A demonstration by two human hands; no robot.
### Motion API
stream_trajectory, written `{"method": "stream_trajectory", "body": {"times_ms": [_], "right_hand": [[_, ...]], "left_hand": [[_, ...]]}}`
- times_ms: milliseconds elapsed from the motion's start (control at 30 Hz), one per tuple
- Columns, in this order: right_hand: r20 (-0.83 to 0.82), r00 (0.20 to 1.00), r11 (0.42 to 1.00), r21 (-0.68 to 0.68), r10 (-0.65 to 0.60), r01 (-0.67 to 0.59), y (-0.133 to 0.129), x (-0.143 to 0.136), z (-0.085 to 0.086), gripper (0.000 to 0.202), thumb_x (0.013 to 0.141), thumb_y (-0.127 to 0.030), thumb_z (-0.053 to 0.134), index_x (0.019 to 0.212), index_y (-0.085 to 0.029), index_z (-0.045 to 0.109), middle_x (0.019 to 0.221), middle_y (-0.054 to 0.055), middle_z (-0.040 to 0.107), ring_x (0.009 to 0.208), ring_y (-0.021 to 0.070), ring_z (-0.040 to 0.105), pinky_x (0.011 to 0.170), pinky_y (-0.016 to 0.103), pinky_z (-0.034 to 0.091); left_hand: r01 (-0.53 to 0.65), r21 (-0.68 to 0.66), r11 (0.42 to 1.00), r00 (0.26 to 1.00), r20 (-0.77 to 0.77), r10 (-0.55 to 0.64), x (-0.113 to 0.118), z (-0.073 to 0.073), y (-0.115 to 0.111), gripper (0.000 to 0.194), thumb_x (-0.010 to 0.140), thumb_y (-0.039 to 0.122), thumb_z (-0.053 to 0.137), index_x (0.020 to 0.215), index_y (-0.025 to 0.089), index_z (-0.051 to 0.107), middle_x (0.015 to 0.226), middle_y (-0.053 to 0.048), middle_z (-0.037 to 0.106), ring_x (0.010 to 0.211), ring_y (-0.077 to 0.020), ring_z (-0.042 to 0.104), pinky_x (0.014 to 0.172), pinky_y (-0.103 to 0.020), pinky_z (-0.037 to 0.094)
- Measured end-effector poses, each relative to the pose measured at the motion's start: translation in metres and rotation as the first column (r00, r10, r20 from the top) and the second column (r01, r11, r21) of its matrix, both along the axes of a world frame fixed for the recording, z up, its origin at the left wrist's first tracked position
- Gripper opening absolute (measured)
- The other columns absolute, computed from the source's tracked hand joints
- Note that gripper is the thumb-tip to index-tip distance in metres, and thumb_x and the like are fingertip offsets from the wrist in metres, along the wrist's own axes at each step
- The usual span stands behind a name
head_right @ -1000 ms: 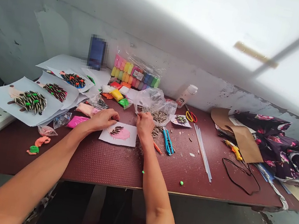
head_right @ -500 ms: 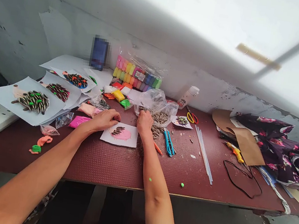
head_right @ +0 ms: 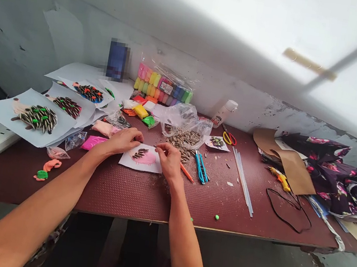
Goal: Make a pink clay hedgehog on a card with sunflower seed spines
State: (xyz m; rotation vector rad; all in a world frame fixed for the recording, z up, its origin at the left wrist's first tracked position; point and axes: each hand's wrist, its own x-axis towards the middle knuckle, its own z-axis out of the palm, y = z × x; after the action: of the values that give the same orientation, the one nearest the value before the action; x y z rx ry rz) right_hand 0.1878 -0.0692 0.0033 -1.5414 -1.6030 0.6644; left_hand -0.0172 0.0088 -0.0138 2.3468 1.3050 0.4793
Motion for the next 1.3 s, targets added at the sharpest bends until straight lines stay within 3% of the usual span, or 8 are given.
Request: {"method": "stream_trajectory", "body": {"times_ms": [100, 300, 700, 1000, 1300], "right_hand": [[0.004, 1.0, 1.0, -0.01, 0.029, -0.029, -0.013, -0.007, -0.005, 0.011, 0.085, -0.024, 0.063, 0.086, -0.019, 0.073, 0.082, 0.001, 0.072, 0.07, 0.0142, 0.059, 0.067, 0.024, 0.043], [0.215, 0.976, 0.999, -0.001, 0.039, -0.039, -0.017, -0.014, 0.001, 0.012, 0.088, -0.017, 0.062, 0.084, -0.019, 0.073, 0.086, 0.003, 0.067, 0.08, 0.0153, 0.059, 0.078, 0.027, 0.043], [0.376, 0.927, 0.994, -0.098, -0.01, 0.05, -0.017, -0.031, 0.007, 0.009, 0.089, -0.018, 0.065, 0.088, -0.018, 0.074, 0.089, 0.004, 0.07, 0.081, 0.0147, 0.061, 0.074, 0.025, 0.04], [0.543, 0.838, 0.99, -0.137, 0.049, 0.03, -0.017, -0.036, 0.017, 0.013, 0.094, -0.02, 0.061, 0.095, -0.018, 0.074, 0.097, 0.005, 0.07, 0.087, 0.0159, 0.062, 0.075, 0.026, 0.039], [0.703, 0.697, 0.984, -0.179, 0.138, -0.015, -0.014, -0.041, 0.026, 0.017, 0.099, -0.023, 0.055, 0.098, -0.019, 0.072, 0.102, 0.006, 0.07, 0.094, 0.0176, 0.062, 0.074, 0.027, 0.038]], "left_hand": [[0.003, -0.004, 1.0, 1.0, -0.005, -0.003, 0.0, 0.0, 0.0, 0.021, 0.081, 0.016, 0.054, 0.093, 0.019, 0.071, 0.096, -0.006, 0.069, 0.091, -0.0217, 0.065, 0.082, -0.031, 0.048], [0.004, 0.001, 1.0, 1.0, -0.009, -0.004, 0.0, 0.001, 0.0, 0.022, 0.081, 0.017, 0.053, 0.092, 0.02, 0.072, 0.096, -0.006, 0.069, 0.092, -0.0215, 0.065, 0.082, -0.031, 0.049], [0.0, 0.015, 1.0, 1.0, -0.025, 0.0, 0.001, 0.001, 0.0, 0.022, 0.082, 0.015, 0.053, 0.093, 0.019, 0.071, 0.097, -0.006, 0.069, 0.094, -0.0218, 0.065, 0.085, -0.03, 0.049], [-0.001, 0.012, 1.0, 1.0, -0.02, 0.002, 0.002, 0.0, 0.001, 0.021, 0.081, 0.014, 0.054, 0.092, 0.019, 0.072, 0.096, -0.006, 0.069, 0.094, -0.0222, 0.064, 0.085, -0.031, 0.049], [-0.005, 0.014, 1.0, 1.0, -0.01, 0.005, 0.002, -0.001, 0.001, 0.021, 0.08, 0.016, 0.053, 0.09, 0.019, 0.071, 0.095, -0.005, 0.069, 0.092, -0.0211, 0.064, 0.081, -0.03, 0.049]]}}
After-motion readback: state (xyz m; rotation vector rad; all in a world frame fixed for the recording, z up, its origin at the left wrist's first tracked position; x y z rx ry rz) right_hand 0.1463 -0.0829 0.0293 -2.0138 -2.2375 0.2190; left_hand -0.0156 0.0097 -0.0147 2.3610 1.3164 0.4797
